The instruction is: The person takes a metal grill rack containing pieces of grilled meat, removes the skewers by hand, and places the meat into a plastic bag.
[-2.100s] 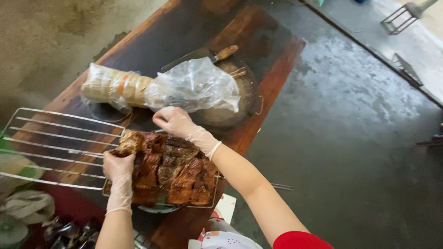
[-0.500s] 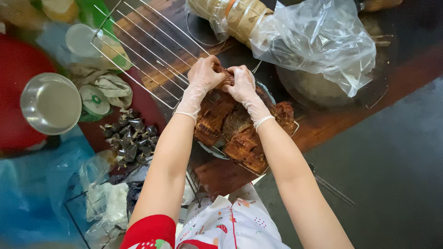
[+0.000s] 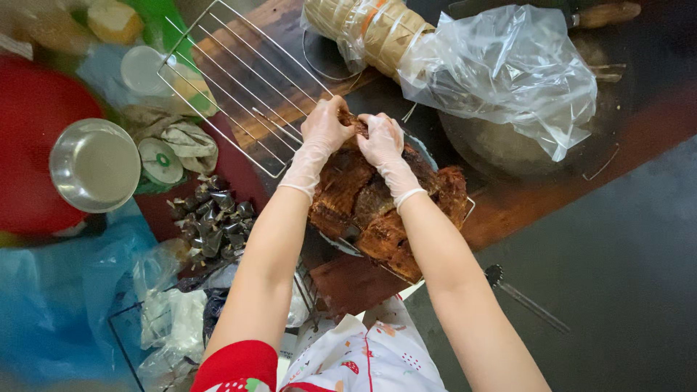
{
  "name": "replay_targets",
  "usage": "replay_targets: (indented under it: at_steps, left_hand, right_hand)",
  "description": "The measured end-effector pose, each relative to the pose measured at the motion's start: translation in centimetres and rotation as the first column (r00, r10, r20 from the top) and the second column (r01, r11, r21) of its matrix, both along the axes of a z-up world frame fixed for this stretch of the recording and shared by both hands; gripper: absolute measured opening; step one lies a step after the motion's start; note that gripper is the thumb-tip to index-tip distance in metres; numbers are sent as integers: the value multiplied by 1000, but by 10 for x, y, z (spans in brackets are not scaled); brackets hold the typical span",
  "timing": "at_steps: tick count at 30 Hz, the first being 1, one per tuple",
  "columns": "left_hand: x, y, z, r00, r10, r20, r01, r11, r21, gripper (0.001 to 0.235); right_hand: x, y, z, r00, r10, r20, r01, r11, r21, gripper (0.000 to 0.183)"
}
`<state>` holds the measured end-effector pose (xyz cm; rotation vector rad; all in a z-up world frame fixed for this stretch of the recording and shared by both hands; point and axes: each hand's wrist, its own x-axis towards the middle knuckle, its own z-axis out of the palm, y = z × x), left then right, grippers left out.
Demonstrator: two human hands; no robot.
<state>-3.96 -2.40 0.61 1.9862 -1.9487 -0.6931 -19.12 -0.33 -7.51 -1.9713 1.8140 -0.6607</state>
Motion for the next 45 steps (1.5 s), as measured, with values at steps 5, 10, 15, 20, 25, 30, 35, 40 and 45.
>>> replay_targets:
  at_steps: [5, 10, 15, 20, 25, 30, 35, 40, 45]
  left_hand:
    - [22, 3, -17, 978, -50, -204, 31, 995, -97, 35]
    - [31, -3, -27, 925, -72, -373, 18, 989, -147, 33]
    - [42, -5, -32, 905, -112, -411, 48, 986, -162, 51]
    - [40, -2, -14, 953, -115, -279, 63, 980, -189, 86]
    - [48, 17, -1, 997, -68, 32, 55, 955, 290, 80]
    - [42, 36, -32, 990, 77, -115, -83, 995, -53, 38]
    - [61, 36, -37, 952, 72, -297, -85, 996, -31, 36]
    - [69, 47, -42, 933, 70, -352, -108, 990, -90, 34]
    - [63, 49, -45, 884, 124, -451, -180, 980, -81, 48]
  right_hand:
    - [2, 3, 15, 997, -67, 27, 66, 997, 38, 44]
    - [1, 2, 19, 997, -63, 35, 60, 996, 69, 44]
    - [-1, 0, 11, 999, -28, 41, 27, 999, 17, 46]
    - [-6, -9, -8, 999, 15, 50, -16, 1000, 9, 45]
    - [-3, -3, 20, 999, 40, 1, -40, 996, 75, 48]
    - [18, 8, 63, 909, 246, -335, -353, 883, -309, 64]
    - [18, 16, 58, 921, 373, -114, -386, 913, -133, 46]
    - [18, 16, 56, 948, 269, -172, -282, 958, -54, 45]
    - [22, 15, 69, 948, 265, -173, -263, 964, 38, 54]
